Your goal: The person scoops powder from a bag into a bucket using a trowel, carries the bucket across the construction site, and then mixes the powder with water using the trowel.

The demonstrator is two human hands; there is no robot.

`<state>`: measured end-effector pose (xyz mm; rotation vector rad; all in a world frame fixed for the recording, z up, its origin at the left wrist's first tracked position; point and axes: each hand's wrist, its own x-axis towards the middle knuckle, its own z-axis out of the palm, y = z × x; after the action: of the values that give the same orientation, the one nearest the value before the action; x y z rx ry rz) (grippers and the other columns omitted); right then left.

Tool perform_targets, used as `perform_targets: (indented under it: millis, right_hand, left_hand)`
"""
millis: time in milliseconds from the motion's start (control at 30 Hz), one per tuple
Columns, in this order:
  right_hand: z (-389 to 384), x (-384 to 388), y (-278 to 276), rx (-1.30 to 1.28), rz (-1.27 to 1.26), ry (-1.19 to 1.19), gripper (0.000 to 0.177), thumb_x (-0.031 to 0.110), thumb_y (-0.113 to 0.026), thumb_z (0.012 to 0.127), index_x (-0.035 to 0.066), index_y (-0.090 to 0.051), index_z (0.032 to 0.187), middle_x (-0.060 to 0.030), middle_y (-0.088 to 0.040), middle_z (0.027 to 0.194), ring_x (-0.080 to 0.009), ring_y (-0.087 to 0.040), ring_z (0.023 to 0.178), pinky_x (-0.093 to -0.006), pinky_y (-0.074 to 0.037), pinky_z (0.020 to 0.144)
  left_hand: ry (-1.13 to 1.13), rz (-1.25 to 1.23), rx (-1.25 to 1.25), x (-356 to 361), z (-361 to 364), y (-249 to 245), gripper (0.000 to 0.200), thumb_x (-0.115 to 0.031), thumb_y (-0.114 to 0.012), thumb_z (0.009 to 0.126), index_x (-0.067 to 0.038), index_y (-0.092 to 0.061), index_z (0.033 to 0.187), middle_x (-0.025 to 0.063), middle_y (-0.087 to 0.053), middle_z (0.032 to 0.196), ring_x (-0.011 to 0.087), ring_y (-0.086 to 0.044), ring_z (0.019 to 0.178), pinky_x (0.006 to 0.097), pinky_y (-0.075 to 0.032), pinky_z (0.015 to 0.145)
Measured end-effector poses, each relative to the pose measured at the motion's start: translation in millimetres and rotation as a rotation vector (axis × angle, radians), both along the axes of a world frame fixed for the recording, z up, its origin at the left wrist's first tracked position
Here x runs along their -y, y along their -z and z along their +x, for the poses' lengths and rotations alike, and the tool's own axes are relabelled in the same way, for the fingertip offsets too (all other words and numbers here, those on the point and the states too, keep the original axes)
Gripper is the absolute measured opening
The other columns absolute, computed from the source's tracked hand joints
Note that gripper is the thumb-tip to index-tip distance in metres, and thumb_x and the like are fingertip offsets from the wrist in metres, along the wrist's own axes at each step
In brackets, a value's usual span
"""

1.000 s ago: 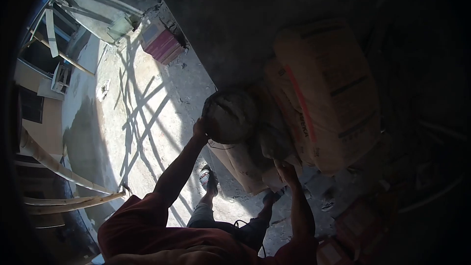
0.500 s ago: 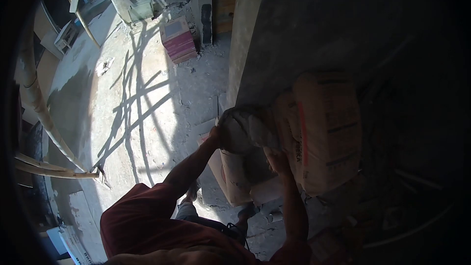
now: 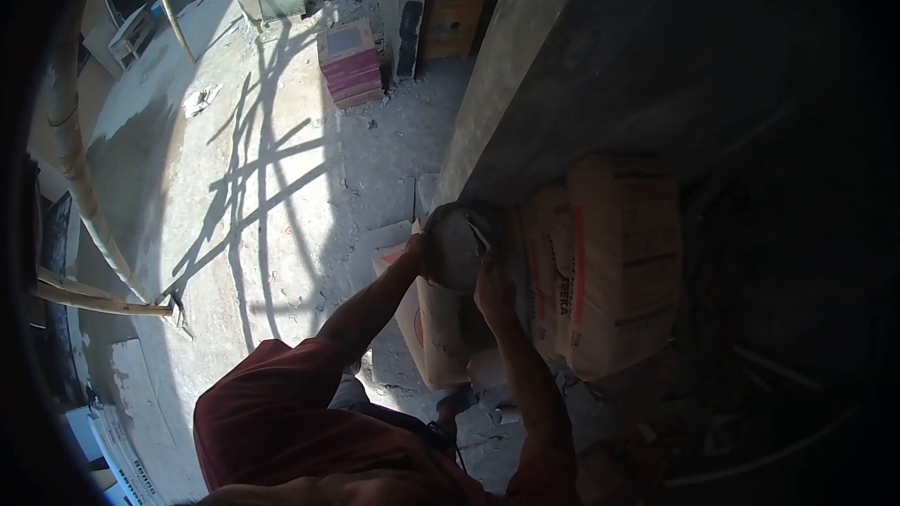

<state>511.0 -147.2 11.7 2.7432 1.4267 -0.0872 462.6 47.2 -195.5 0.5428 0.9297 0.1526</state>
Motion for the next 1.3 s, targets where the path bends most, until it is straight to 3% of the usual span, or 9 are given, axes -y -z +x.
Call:
perform_targets:
  millis: [133, 200, 500, 733, 833, 900, 1100, 1167, 1300]
  right_hand:
    - [7.1, 24.6, -59.4, -0.001, 0.061, -0.021, 0.03, 0.006, -0.053, 0.079, 0.005, -0.052, 0.108, -0.0144, -0.058, 0.092, -0.0298, -0.061, 0.085, -0.038, -0.051, 0.069]
    - [1.1, 31.6, -80.3, 0.003, 0.004, -0.014, 0.029, 0.007, -0.053, 0.08, 0.008, -0.052, 0.108, -0.0133, -0.058, 0.093, -0.03, -0.06, 0.087, -0.0389, -0.051, 0.07]
    - [11.4, -16.9, 41.5, 0.079, -0.018, -0.055, 0.017, 0.012, -0.057, 0.076, 0.007, -0.056, 0.092, -0.0153, -0.059, 0.094, -0.0328, -0.06, 0.086, -0.0424, -0.049, 0.073]
    - [27.3, -44.2, 29.1, -0.068, -0.192, -0.003, 0.012, 0.012, -0.056, 0.077, 0.008, -0.061, 0.088, -0.0162, -0.062, 0.09, -0.0332, -0.061, 0.089, -0.0449, -0.048, 0.074]
    - [34.4, -42.9, 38.9, -0.067, -0.125, -0.004, 0.013, 0.014, -0.057, 0.078, 0.008, -0.061, 0.088, -0.0155, -0.063, 0.088, -0.0341, -0.061, 0.088, -0.0446, -0.048, 0.075]
    - [48.3, -41.3, 59.1, -0.003, 0.054, -0.063, 0.017, 0.018, -0.057, 0.078, 0.006, -0.061, 0.09, -0.0157, -0.063, 0.089, -0.0357, -0.06, 0.089, -0.0439, -0.048, 0.075]
    - [56.0, 2.7, 29.5, -0.286, 0.5, 0.081, 0.031, 0.025, -0.058, 0.08, 0.002, -0.06, 0.101, -0.017, -0.063, 0.091, -0.0328, -0.061, 0.089, -0.0411, -0.047, 0.076]
    - [33.0, 52.6, -52.6, -0.474, 0.571, 0.222, 0.035, 0.025, -0.052, 0.084, -0.003, -0.058, 0.104, -0.0232, -0.059, 0.102, -0.034, -0.057, 0.1, -0.0406, -0.044, 0.086]
    - [43.6, 216.3, -26.9, -0.505, 0.833, 0.306, 0.035, 0.029, -0.049, 0.088, -0.001, -0.059, 0.103, -0.0155, -0.064, 0.089, -0.0245, -0.062, 0.077, -0.0365, -0.048, 0.07]
  left_hand:
    - [-0.032, 0.136, -0.095, 9.1, -1.1, -12.9, 0.042, -0.025, -0.037, 0.088, 0.004, -0.052, 0.114, 0.0156, -0.059, 0.1, 0.0284, -0.059, 0.087, 0.0429, -0.048, 0.077]
    - [0.003, 0.092, -0.249, 7.8, -0.8, -24.3, 0.052, -0.04, -0.038, 0.09, 0.002, -0.05, 0.118, 0.0206, -0.055, 0.115, 0.0328, -0.054, 0.106, 0.0428, -0.042, 0.089]
    - [0.02, 0.143, -0.347, 10.5, -12.7, -49.3, 0.065, -0.05, -0.048, 0.086, 0.002, -0.041, 0.125, 0.0225, -0.048, 0.123, 0.0391, -0.048, 0.11, 0.061, -0.039, 0.083]
    - [0.174, 0.279, -0.387, 26.2, -51.3, -90.3, 0.056, -0.036, -0.06, 0.082, 0.002, -0.045, 0.12, 0.0179, -0.049, 0.12, 0.0328, -0.051, 0.107, 0.0554, -0.043, 0.081]
    - [0.218, 0.343, -0.397, 54.6, -71.3, -75.2, 0.054, -0.033, -0.063, 0.081, 0.002, -0.045, 0.118, 0.0166, -0.05, 0.119, 0.0311, -0.052, 0.106, 0.0538, -0.044, 0.08]
    - [0.162, 0.563, 0.092, 73.4, -64.4, 1.1, 0.034, -0.024, -0.059, 0.085, -0.003, -0.048, 0.109, 0.0108, -0.053, 0.107, 0.0228, -0.056, 0.095, 0.0424, -0.048, 0.074]
    - [-0.156, -0.016, 0.402, 92.2, -22.9, -148.7, 0.014, -0.023, -0.046, 0.092, -0.01, -0.044, 0.096, 0.0059, -0.048, 0.08, 0.0198, -0.052, 0.062, 0.0334, -0.048, 0.054]
    - [-0.229, 0.023, 0.322, 93.0, -6.9, -175.8, 0.011, -0.019, -0.046, 0.091, -0.009, -0.048, 0.095, 0.007, -0.05, 0.081, 0.02, -0.054, 0.065, 0.0347, -0.05, 0.057]
    - [-0.167, 0.131, 0.325, 83.0, -4.2, -181.2, 0.007, -0.015, -0.048, 0.087, -0.008, -0.049, 0.087, 0.0057, -0.048, 0.074, 0.021, -0.052, 0.066, 0.0401, -0.048, 0.066]
